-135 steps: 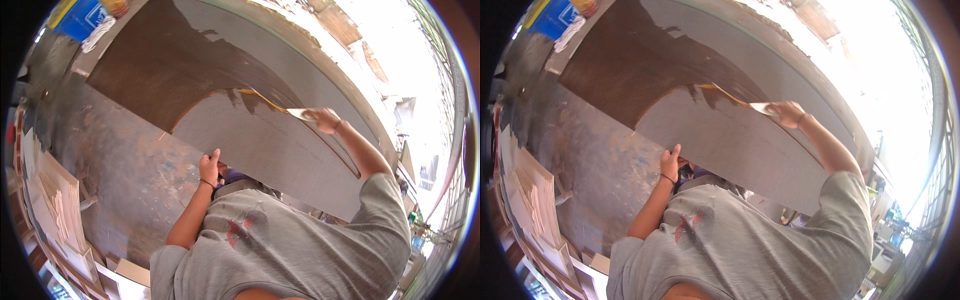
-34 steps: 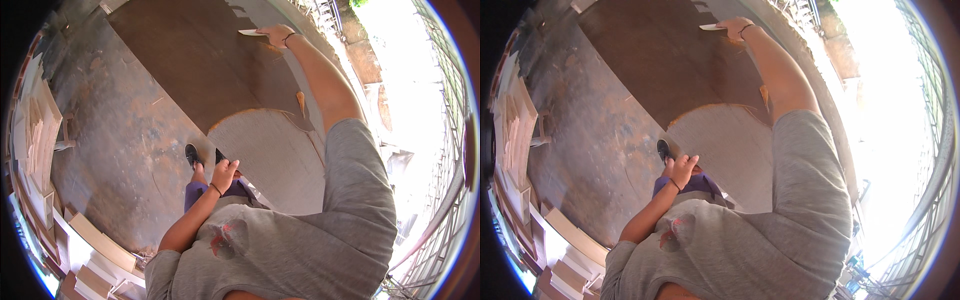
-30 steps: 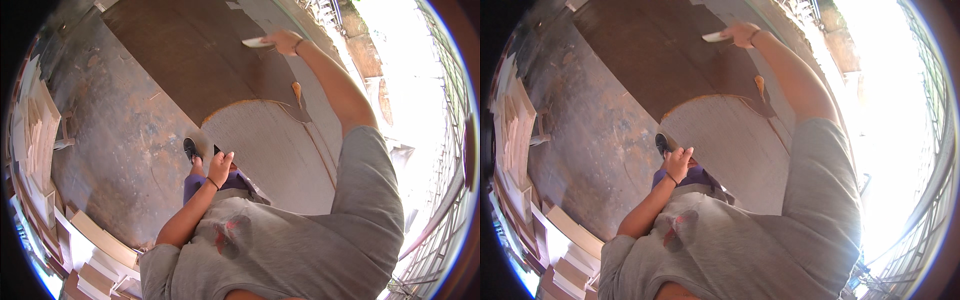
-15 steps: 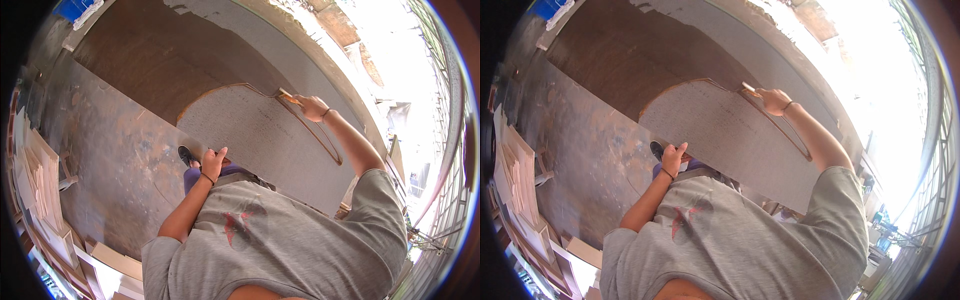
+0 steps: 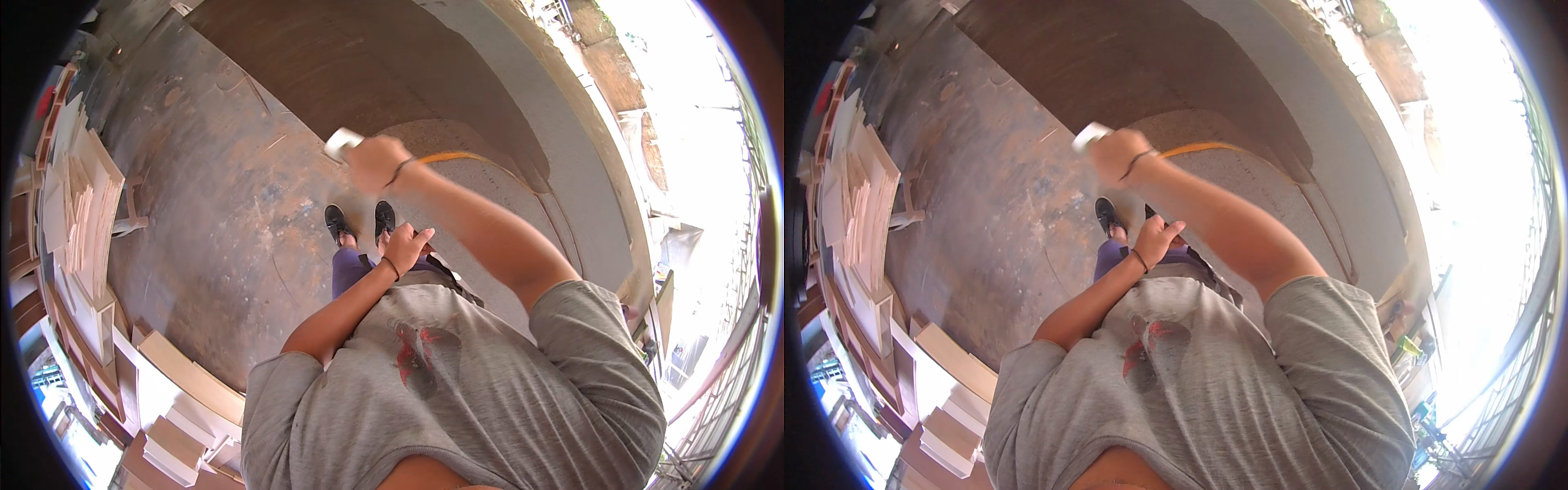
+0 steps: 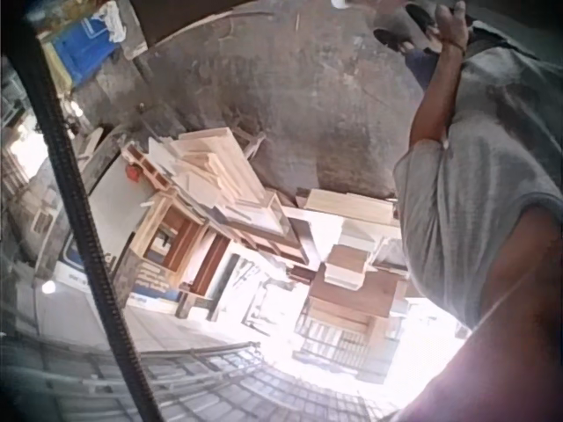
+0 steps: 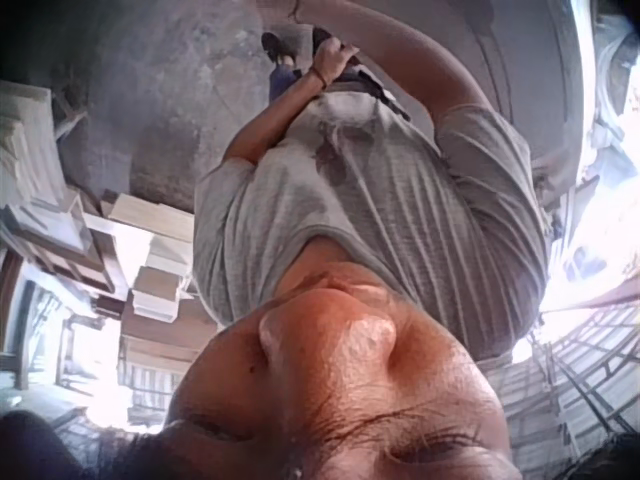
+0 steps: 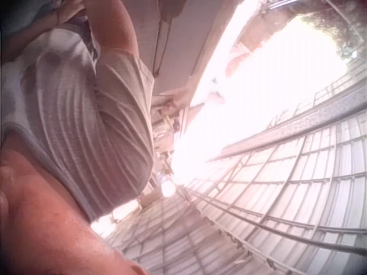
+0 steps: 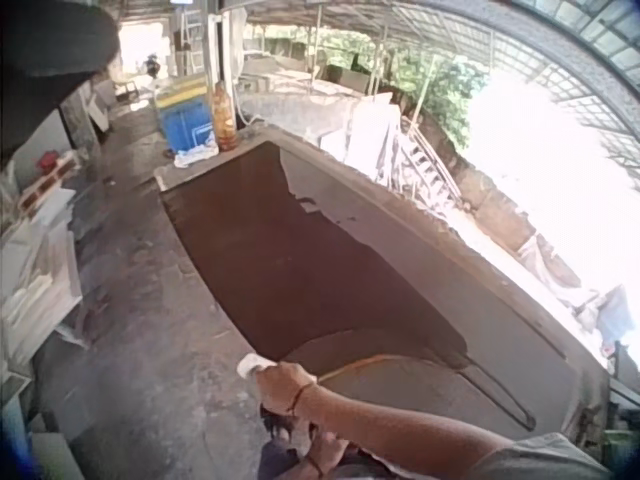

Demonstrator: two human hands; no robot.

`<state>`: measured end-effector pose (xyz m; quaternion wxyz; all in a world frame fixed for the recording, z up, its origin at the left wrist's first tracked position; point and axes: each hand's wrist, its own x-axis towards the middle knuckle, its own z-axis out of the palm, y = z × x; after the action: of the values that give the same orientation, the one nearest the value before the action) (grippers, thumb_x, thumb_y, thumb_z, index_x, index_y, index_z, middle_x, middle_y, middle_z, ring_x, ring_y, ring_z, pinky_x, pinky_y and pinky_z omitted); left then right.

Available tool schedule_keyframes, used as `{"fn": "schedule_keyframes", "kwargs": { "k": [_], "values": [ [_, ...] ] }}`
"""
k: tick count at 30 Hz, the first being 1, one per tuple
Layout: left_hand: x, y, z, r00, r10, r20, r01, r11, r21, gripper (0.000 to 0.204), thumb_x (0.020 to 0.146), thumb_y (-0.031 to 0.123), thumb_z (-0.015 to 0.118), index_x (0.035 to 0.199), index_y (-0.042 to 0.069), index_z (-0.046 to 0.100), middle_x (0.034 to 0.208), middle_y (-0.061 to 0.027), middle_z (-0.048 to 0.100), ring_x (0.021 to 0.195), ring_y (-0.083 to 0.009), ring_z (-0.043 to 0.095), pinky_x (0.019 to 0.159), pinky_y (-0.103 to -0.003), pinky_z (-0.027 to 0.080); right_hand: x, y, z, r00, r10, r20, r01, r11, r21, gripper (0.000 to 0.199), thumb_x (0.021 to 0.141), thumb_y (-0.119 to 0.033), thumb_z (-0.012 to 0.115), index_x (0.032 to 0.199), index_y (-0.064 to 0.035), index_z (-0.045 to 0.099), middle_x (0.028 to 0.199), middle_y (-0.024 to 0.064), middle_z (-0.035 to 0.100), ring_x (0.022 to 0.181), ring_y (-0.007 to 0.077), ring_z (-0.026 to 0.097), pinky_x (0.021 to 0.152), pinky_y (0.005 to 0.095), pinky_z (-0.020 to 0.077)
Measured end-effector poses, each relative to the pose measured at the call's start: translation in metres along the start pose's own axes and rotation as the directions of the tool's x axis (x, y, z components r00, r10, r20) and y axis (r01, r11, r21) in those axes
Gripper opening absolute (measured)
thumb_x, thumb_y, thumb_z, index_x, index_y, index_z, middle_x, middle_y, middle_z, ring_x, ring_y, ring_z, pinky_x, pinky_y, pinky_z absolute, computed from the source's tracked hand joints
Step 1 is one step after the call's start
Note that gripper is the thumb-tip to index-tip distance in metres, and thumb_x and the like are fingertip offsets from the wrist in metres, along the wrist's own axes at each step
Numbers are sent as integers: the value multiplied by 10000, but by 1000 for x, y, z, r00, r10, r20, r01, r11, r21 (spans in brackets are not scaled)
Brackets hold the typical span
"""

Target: The person wipes a large white wood panel with a cloth, flips it over to its grey side, sands the surface with a sanding block, and then applies a liquid adhesive from a bottle using a spreader.

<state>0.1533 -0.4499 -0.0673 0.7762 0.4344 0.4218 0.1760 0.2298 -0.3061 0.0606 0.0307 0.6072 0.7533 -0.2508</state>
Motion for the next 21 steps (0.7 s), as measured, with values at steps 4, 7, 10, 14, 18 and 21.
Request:
{"fn": "schedule_keyframes", "kwargs": {
  "k": [4,7,10,14,18,21],
  "values": [
    [14,-22,-13,786,595,169,-545,536,644,269,806,203,604,816,-58,537,762,-138,606,619,-164,620,521,-242,495,-20,-51,-3,977,-164,137,167,986,-10,364,687,-127,531,1041,-52,559,728,176,625,706,334,632,591,421,507],
    [2,13,-7,988,154,27,-156,964,216,264,813,213,599,855,-42,546,807,-133,607,658,-173,630,559,-248,515,-63,-11,-26,984,-133,-115,137,990,22,469,704,-140,531,1164,-70,477,723,160,624,704,323,632,581,414,500],
    [-10,22,3,965,-241,101,248,966,-67,297,820,236,603,802,-58,569,781,-137,624,649,-189,639,573,-266,537,-125,78,-71,952,222,-212,-133,920,367,419,733,-107,533,1149,-61,514,777,200,622,690,293,631,589,352,502],
    [-10,9,21,941,-265,212,278,960,-30,369,812,236,619,762,-125,562,733,-173,625,643,-212,646,554,-269,543,-204,203,-30,772,597,-217,-559,801,216,368,740,-72,490,1104,-60,548,850,193,628,792,307,621,716,382,487],
    [-14,13,23,936,-286,206,306,949,-72,370,816,229,611,728,-127,559,707,-181,623,624,-213,645,550,-254,539,-191,217,16,775,593,-219,-601,798,38,316,722,-77,488,1022,-45,584,863,172,635,828,322,613,734,381,486],
    [-19,8,23,947,-266,179,280,958,-61,356,812,211,609,703,-123,555,682,-180,619,595,-216,641,536,-245,534,-135,148,5,844,510,-166,-512,858,39,239,707,-91,489,886,-7,622,828,188,632,798,319,623,695,393,499]
  ]
}}
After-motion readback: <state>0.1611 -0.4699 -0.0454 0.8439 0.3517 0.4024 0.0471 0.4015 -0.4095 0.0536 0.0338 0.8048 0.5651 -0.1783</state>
